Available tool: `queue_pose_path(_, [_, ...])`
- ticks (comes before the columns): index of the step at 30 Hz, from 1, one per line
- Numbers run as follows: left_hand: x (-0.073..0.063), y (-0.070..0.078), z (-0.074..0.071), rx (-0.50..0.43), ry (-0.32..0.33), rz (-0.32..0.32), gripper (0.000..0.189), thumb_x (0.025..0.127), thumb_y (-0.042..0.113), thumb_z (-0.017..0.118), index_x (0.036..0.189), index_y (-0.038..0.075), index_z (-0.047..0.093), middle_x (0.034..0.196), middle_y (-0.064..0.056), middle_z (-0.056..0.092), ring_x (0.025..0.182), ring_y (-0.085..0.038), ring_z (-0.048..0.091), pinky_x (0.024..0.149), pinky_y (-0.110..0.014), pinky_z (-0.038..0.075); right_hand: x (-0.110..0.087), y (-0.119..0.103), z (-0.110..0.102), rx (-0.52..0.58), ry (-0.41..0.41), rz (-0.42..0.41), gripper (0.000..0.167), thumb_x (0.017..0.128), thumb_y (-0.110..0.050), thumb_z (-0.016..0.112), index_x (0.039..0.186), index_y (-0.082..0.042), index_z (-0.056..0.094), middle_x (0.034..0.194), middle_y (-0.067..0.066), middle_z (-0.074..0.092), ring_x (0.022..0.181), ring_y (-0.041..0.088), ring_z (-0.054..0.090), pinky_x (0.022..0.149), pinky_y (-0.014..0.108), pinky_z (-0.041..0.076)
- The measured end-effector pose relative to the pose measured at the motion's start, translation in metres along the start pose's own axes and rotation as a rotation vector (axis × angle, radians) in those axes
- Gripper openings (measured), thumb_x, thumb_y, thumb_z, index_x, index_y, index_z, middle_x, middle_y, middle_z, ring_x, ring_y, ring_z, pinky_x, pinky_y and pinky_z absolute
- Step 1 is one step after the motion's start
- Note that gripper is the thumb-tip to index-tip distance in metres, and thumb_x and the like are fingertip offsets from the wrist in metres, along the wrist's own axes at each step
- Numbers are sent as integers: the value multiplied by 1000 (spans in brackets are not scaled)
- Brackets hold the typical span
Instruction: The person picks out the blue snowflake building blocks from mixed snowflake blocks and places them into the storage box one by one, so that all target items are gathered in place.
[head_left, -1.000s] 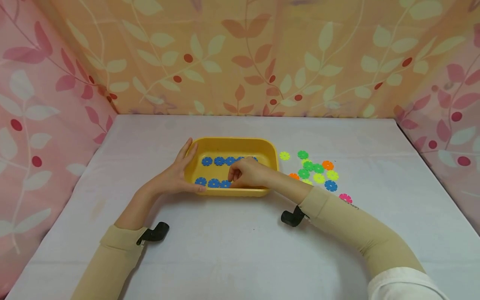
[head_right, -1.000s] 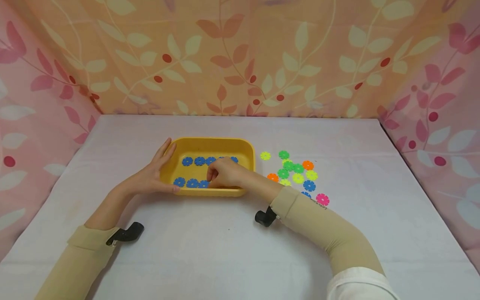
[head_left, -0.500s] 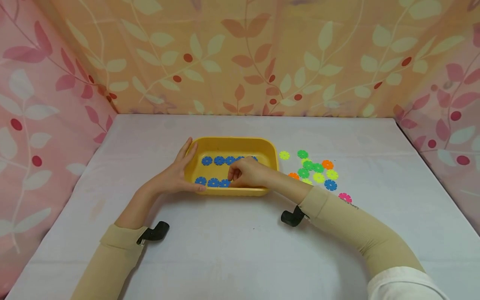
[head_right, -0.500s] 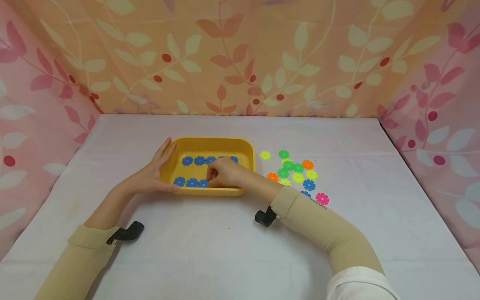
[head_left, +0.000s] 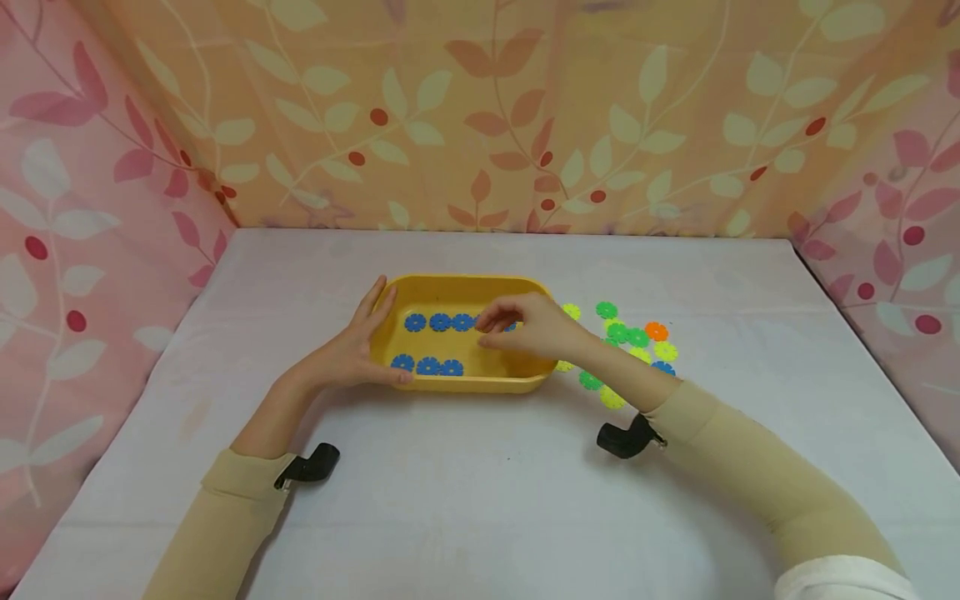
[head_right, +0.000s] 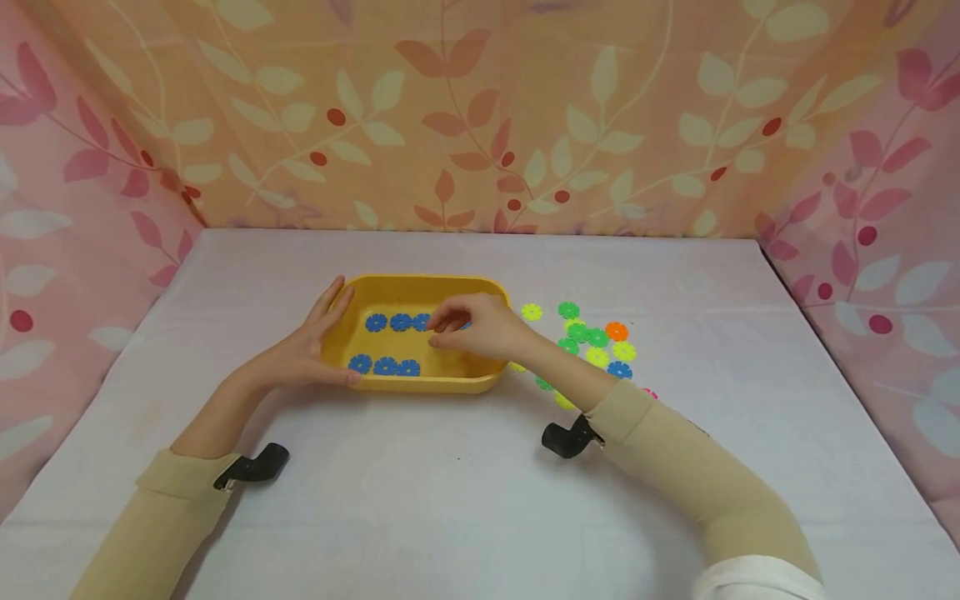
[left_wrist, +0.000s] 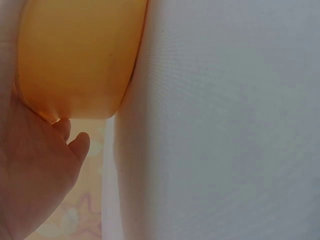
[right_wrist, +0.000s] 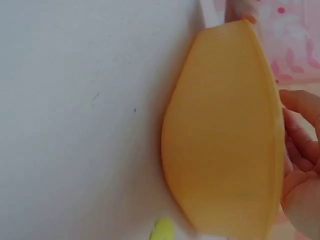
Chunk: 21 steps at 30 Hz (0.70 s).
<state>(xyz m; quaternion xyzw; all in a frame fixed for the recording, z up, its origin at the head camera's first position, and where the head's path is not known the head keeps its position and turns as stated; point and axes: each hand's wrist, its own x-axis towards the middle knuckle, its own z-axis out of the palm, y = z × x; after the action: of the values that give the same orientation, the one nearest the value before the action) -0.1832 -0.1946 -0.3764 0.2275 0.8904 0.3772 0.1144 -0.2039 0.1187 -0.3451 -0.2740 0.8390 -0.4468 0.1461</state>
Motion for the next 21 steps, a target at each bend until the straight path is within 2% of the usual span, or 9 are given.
queue_pose_path(2, [0, 0, 0, 4, -3, 3, 131, 68, 40, 89, 157, 16, -5, 158, 11, -26, 147, -28, -11, 113, -60, 11, -11, 3, -9, 71, 48, 48, 25, 85, -26, 77, 104, -10, 72, 97, -1, 71, 88, 16, 65, 84, 35, 51])
queue_pose_path(8, [0, -1, -1, 9, 0, 7, 132, 68, 40, 89, 157, 15, -5, 158, 9, -25, 147, -28, -12, 113, -61, 10, -50, 23, -35, 233, 159, 170, 36, 90, -28, 73, 115, -3, 66, 106, 7, 69, 95, 26, 65, 86, 39, 54])
queue_pose_path(14, [0, 0, -2, 4, -2, 2, 132, 68, 39, 89, 157, 16, -6, 158, 9, -25, 147, -29, -12, 113, -61, 10, -87, 43, -54, 262, 203, 313, 49, 90, -38, 70, 122, -2, 61, 120, 15, 63, 107, 33, 61, 94, 41, 50])
queue_pose_path(17, [0, 1, -2, 0, -5, -1, 131, 69, 40, 88, 157, 17, -6, 158, 10, -25, 147, -28, -12, 113, -61, 10, -104, 52, -62, 246, 209, 351, 53, 91, -40, 68, 125, -1, 59, 125, 17, 60, 110, 31, 59, 94, 39, 50])
queue_pose_path(21, [0, 1, -1, -6, -6, 0, 129, 70, 39, 87, 157, 17, -6, 158, 9, -25, 147, -30, -12, 112, -63, 10, -125, 64, -72, 194, 220, 393, 50, 93, -40, 66, 125, -3, 60, 125, 15, 61, 108, 25, 60, 90, 33, 52])
